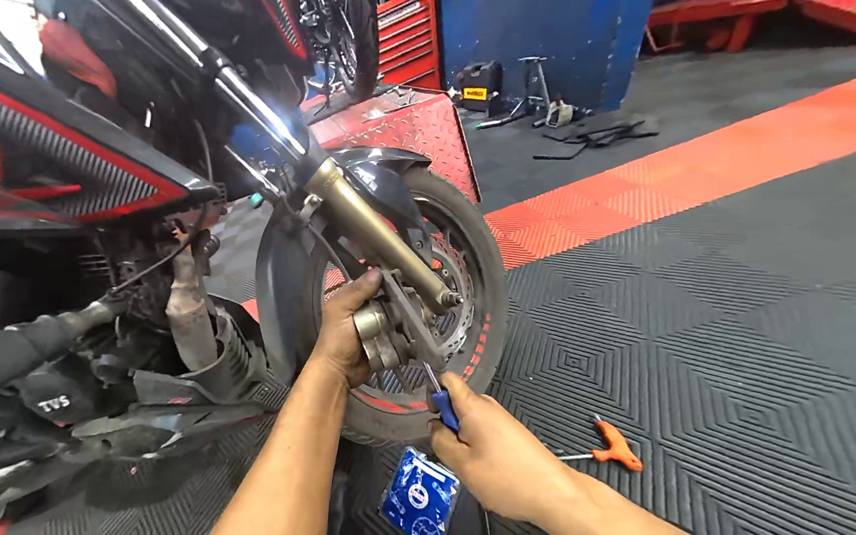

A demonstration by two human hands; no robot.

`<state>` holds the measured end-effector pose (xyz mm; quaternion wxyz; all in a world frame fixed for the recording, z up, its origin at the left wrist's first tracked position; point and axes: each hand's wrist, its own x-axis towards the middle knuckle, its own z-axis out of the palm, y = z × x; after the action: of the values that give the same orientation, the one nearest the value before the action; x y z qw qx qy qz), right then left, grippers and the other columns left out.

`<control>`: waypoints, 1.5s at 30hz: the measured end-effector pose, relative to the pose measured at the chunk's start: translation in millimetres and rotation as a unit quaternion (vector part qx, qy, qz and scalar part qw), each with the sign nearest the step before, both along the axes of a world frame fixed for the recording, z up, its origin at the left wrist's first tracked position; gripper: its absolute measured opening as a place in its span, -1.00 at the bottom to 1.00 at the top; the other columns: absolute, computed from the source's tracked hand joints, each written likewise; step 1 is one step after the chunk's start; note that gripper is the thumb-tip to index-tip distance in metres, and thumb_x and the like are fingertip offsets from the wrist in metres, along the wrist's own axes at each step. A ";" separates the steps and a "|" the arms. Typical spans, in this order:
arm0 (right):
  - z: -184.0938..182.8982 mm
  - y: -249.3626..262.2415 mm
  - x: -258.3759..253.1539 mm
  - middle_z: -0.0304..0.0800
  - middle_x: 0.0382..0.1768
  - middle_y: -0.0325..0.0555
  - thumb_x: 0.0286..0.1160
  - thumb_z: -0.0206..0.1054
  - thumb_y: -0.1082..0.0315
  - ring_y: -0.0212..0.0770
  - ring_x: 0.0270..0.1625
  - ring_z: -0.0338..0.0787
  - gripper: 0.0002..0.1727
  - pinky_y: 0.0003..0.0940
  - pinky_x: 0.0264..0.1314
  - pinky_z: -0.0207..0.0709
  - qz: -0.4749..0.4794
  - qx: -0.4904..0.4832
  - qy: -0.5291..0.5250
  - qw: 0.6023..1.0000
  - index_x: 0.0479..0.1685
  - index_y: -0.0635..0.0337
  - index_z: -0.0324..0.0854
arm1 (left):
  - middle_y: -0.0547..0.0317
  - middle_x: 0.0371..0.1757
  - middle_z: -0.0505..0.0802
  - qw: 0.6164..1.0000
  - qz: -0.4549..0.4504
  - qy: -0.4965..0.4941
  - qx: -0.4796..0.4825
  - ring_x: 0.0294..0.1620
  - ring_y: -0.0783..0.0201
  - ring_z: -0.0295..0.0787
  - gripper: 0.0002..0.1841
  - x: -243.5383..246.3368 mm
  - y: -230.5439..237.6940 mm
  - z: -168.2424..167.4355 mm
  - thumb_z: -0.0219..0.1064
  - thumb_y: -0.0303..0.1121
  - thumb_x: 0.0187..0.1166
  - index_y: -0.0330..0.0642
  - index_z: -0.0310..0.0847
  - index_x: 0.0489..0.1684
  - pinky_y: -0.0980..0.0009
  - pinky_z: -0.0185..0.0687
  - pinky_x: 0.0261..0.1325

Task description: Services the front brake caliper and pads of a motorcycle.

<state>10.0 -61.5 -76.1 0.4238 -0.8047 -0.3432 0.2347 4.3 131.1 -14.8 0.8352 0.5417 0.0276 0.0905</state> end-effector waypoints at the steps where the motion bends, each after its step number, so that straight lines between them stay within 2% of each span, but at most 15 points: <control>1: 2.1 -1.0 1.3 0.61 -0.39 -0.26 0.45 0.22 0.25 -0.32 -0.42 0.68 -0.67 -0.30 -0.37 0.58 0.005 -0.008 -0.006 1.000 0.19 0.02 0.43 | 0.09 -0.26 0.88 1.000 -0.004 -0.006 -0.002 -0.30 0.24 0.88 -0.57 -0.4 0.2 -0.4 0.30 0.17 0.55 -0.02 0.72 -0.07 0.21 0.85 -0.23; 5: 8.3 -2.9 3.7 0.60 -0.40 -0.26 0.47 0.23 0.23 -0.31 -0.49 0.67 -0.69 -0.30 -0.44 0.60 0.024 -0.031 -0.010 0.999 0.16 0.01 0.41 | 0.03 -0.19 0.89 0.999 -0.027 -0.013 -0.028 -0.22 0.18 0.90 -0.53 -1.7 4.2 -3.7 0.25 0.20 0.57 -0.03 0.70 -0.01 0.18 0.86 -0.17; 8: 12.2 -3.4 5.2 0.60 -0.39 -0.23 0.49 0.23 0.23 -0.29 -0.49 0.68 -0.68 -0.27 -0.43 0.61 0.034 -0.051 -0.024 0.998 0.19 0.03 0.40 | 0.14 -0.25 0.88 0.999 -0.022 -0.018 -0.018 -0.28 0.26 0.88 -0.54 -3.9 4.6 -4.5 0.22 0.23 0.59 0.03 0.72 -0.06 0.25 0.85 -0.22; 12: 15.3 -3.4 7.8 0.60 -0.42 -0.24 0.49 0.23 0.23 -0.30 -0.54 0.67 -0.71 -0.28 -0.49 0.63 0.031 -0.063 -0.031 0.997 0.15 0.02 0.40 | 0.10 -0.21 0.89 0.998 -0.033 -0.026 -0.045 -0.25 0.23 0.89 -0.51 -1.2 6.5 -8.7 0.19 0.24 0.61 0.01 0.72 -0.03 0.22 0.86 -0.19; 16: 4.7 -3.7 -2.2 0.65 -0.40 -0.23 0.52 0.21 0.21 -0.25 -0.44 0.71 -0.65 -0.22 -0.36 0.63 0.000 -0.012 -0.049 0.999 0.24 0.05 0.45 | -0.02 -0.09 0.90 0.991 -0.058 -0.073 -0.092 -0.13 0.10 0.91 -0.53 1.0 6.8 -15.8 0.32 0.18 0.52 -0.03 0.72 0.02 0.11 0.87 -0.07; 21: -6.2 -8.4 -12.7 0.58 -0.53 -0.18 0.78 0.08 -0.05 -0.17 -0.72 0.63 -0.65 -0.17 -0.71 0.67 0.027 0.145 0.173 0.974 0.23 -0.02 0.43 | -0.10 -0.06 0.90 0.993 -0.059 -0.083 -0.061 -0.11 0.04 0.92 -0.57 -2.2 9.2 -16.8 0.35 0.10 0.51 -0.06 0.76 0.01 0.05 0.87 -0.06; 23: -7.0 -11.8 -17.5 0.60 -0.49 -0.15 0.80 0.04 -0.11 -0.16 -0.72 0.63 -0.58 -0.16 -0.72 0.68 0.009 0.172 0.200 0.965 0.29 -0.03 0.48 | -0.09 -0.09 0.90 0.996 -0.047 -0.063 -0.046 -0.15 0.08 0.91 -0.60 -4.0 10.6 -18.9 0.39 0.05 0.47 -0.07 0.77 0.00 0.09 0.86 -0.08; 26: 0.8 -19.9 -26.2 0.68 -0.37 -0.15 0.80 0.10 0.03 -0.19 -0.68 0.67 -0.55 -0.20 -0.70 0.70 -0.029 0.177 0.185 0.966 0.55 -0.05 0.40 | 0.00 -0.26 0.89 0.999 -0.009 -0.035 -0.037 -0.33 0.21 0.89 -0.62 -4.6 11.0 -23.0 0.52 -0.05 0.34 -0.07 0.73 -0.02 0.22 0.86 -0.25; 28: 6.1 -27.0 -31.0 0.74 -0.25 -0.14 0.77 0.14 0.14 -0.20 -0.62 0.68 -0.44 -0.22 -0.65 0.68 -0.037 0.179 0.177 0.967 0.72 -0.05 0.23 | -0.08 -0.17 0.88 0.999 -0.014 -0.019 -0.037 -0.25 0.12 0.90 -0.45 -3.0 15.4 -27.5 0.62 -0.04 0.22 -0.08 0.63 0.15 0.14 0.87 -0.18; 30: 11.5 -32.0 -30.1 0.76 -0.25 -0.15 0.79 0.12 0.15 -0.21 -0.60 0.70 -0.49 -0.24 -0.64 0.68 -0.036 0.158 0.165 0.973 0.67 -0.02 0.25 | -0.13 -0.05 0.87 0.999 -0.030 -0.027 -0.034 -0.15 0.05 0.90 -0.34 0.2 19.6 -32.4 0.66 -0.02 0.19 -0.05 0.57 0.28 0.08 0.86 -0.09; 33: 24.0 -34.3 -15.2 0.85 -0.18 -0.20 0.80 0.03 0.13 -0.22 -0.56 0.75 -0.57 -0.24 -0.59 0.69 -0.033 0.052 0.110 0.992 0.57 -0.09 0.37 | -0.12 -0.04 0.87 0.998 -0.025 -0.045 -0.022 -0.15 0.08 0.89 -0.22 6.8 23.9 -42.1 0.77 0.02 0.04 -0.09 0.59 0.30 0.12 0.86 -0.09; 36: 34.0 -29.7 -2.6 0.80 -0.16 -0.27 0.80 -0.05 0.06 -0.24 -0.25 0.79 -0.55 -0.13 -0.17 0.70 -0.055 -0.100 -0.057 0.992 0.56 -0.21 0.47 | 0.04 -0.26 0.84 0.997 0.016 -0.069 0.013 -0.39 0.25 0.82 -0.37 11.1 23.4 -50.9 0.78 -0.10 0.04 -0.10 0.63 0.10 0.26 0.82 -0.31; 37: 34.7 -27.4 -2.2 0.78 -0.23 -0.22 0.79 -0.05 0.05 -0.16 -0.22 0.79 -0.56 -0.04 -0.15 0.67 -0.071 -0.136 -0.129 0.980 0.51 -0.20 0.53 | 0.04 -0.31 0.83 0.997 0.025 -0.074 0.024 -0.44 0.26 0.80 -0.44 12.5 22.8 -52.7 0.75 -0.17 0.09 -0.11 0.62 0.06 0.28 0.81 -0.37; 40: 28.2 -25.5 2.2 0.67 -0.50 -0.26 0.74 -0.02 -0.02 -0.15 -0.43 0.77 -0.66 -0.07 -0.45 0.63 -0.086 -0.180 -0.299 0.933 0.11 -0.17 0.62 | 0.01 -0.36 0.82 0.994 0.048 -0.079 0.061 -0.49 0.24 0.79 -0.55 15.3 20.8 -51.5 0.64 -0.28 0.17 -0.17 0.62 0.01 0.28 0.79 -0.41; 45: 19.5 -29.1 17.9 0.65 -0.55 -0.29 0.67 0.12 -0.04 -0.18 -0.50 0.75 -0.66 -0.13 -0.52 0.63 -0.025 -0.164 -0.359 0.918 0.17 -0.13 0.65 | 0.06 -0.45 0.78 0.988 0.059 -0.104 0.100 -0.56 0.30 0.74 -0.60 12.7 26.8 -49.8 0.59 -0.37 0.14 -0.23 0.65 -0.05 0.35 0.75 -0.48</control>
<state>27.9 -90.5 -56.6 0.1394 -0.9016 -0.4085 -0.0278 16.9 158.0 -64.6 0.7685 0.6074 -0.0372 0.1978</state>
